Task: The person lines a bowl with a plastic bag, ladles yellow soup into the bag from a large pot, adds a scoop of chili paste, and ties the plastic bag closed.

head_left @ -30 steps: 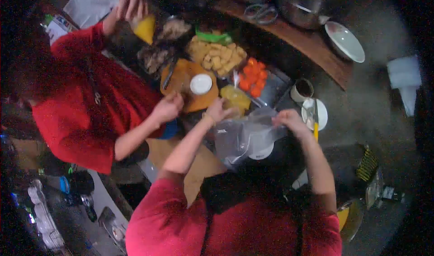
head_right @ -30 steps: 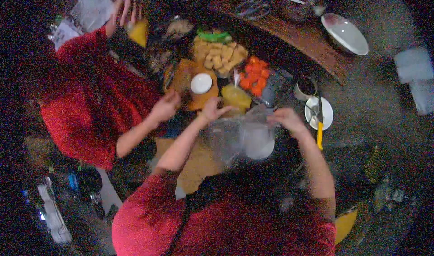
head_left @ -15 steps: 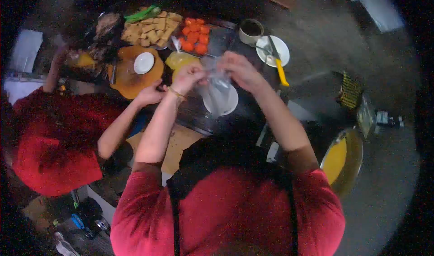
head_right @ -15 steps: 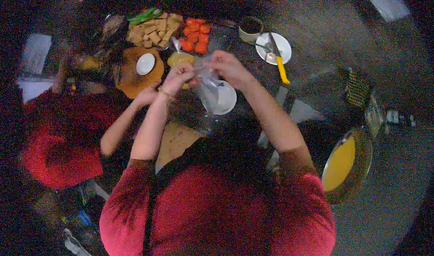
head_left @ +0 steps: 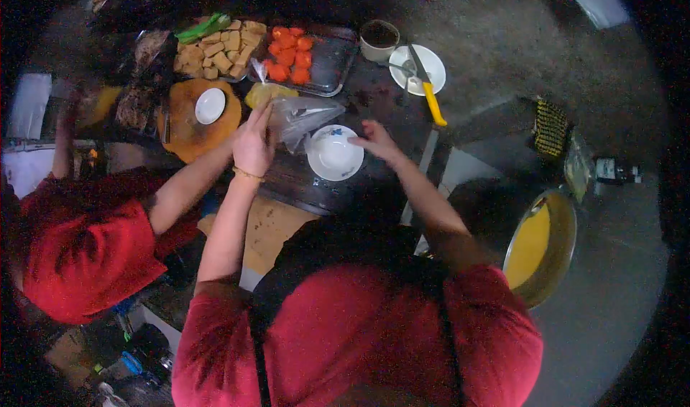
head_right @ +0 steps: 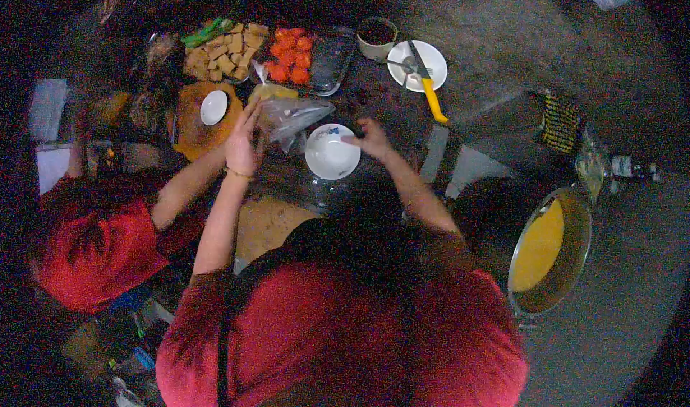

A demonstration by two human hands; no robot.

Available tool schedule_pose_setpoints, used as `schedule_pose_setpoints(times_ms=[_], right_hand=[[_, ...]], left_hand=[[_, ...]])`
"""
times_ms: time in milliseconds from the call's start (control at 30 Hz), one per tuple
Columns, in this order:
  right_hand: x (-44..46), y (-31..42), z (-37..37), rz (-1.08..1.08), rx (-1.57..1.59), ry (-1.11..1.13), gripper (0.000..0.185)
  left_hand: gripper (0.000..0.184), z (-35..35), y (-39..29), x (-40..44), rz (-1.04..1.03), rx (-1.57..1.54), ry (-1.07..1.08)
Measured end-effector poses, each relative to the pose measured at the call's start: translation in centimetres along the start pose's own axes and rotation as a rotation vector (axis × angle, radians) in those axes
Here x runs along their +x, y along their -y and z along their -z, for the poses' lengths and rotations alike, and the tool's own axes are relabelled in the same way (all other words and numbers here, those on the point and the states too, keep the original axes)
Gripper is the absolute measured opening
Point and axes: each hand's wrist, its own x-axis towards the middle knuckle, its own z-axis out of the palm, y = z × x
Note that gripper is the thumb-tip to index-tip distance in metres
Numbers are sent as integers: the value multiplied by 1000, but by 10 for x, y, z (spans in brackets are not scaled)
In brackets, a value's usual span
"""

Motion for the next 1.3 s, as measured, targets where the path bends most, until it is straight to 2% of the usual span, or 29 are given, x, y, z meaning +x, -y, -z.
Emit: schedule_pose_setpoints(times_ms=[33,67,200,267,300,333,367,400,433,500,533,600,633,667,733,767,800,867,900,933,1000,1033,1067,1100,1133,1167,1200,1267,1300], right_hand=[[-11,-12,-7,-14,-202,-25,56],[-20,-24,-13,-24,-402,-53,54],[-38,-55,-24,-76,-470,-25,46],[-54,-53,-2,7,-447,-147,35],[-85,-14,27,-35,-453,-301,31],[-95,-10,42,16,-523,-394,29],[-103,7,50,66,-434,-550,31],[-110,28,58,123,-342,-704,34],[-113,44,64,130,-348,-716,34],[-118,72,67,228,-466,-765,52],[-123,87,66,226,-471,-774,52],[-128,114,57,145,-429,-593,55],[-125,111,54,205,-523,-609,59],[-124,114,54,207,-526,-607,59],[-123,119,50,120,-443,-544,52],[-120,117,51,120,-434,-503,55],[-111,103,55,120,-435,-497,55],[-92,68,64,163,-250,-352,49],[-89,67,65,106,-162,-351,31],[-86,66,64,104,-162,-351,31],[-80,67,56,-88,355,-394,18],[-78,68,49,-85,353,-397,18],[-76,71,37,-109,490,-408,17],[-73,74,27,-135,626,-417,16],[-70,74,18,-137,621,-418,16],[-68,74,11,-99,595,-364,16],[-66,74,5,-63,568,-304,16],[-66,82,-4,-100,493,-277,17],[-66,91,-8,-71,354,-236,17]], left_hand=[[53,-2,3,-2,-6,29,107],[53,-4,-2,-2,-7,31,106],[66,-19,-20,0,-115,37,118],[68,-32,-28,-4,71,-86,273],[68,-46,-36,-5,52,-102,260],[70,-62,-36,-14,106,-72,353],[72,-72,-37,-18,159,-42,447],[72,-76,-47,-18,149,-50,439],[74,-80,-61,-17,85,-136,393],[77,-93,-85,-9,-51,-262,285],[77,-97,-95,-5,-59,-268,285],[77,-79,-126,17,-52,-411,206],[76,-77,-135,26,-105,-400,92],[76,-75,-139,31,-103,-401,89],[75,-71,-142,32,-182,-410,501],[72,-78,-140,26,-349,-357,464],[72,-66,-144,29,-343,-356,463],[67,-40,-150,27,-514,-64,734],[54,-43,-141,15,-559,-175,542],[54,-45,-137,1,-558,-176,544],[39,-52,-133,-26,-303,-347,373],[30,-70,-129,-38,-213,-419,155],[30,-79,-128,-41,-215,-422,151],[31,-85,-128,-42,240,-748,256],[32,-92,-127,-44,714,-1055,357],[35,-97,-124,-38,753,-1255,214],[32,-94,-125,-30,756,-1251,71],[26,-107,-102,-24,774,-1307,-83],[26,-109,-92,-19,777,-1307,-92]])
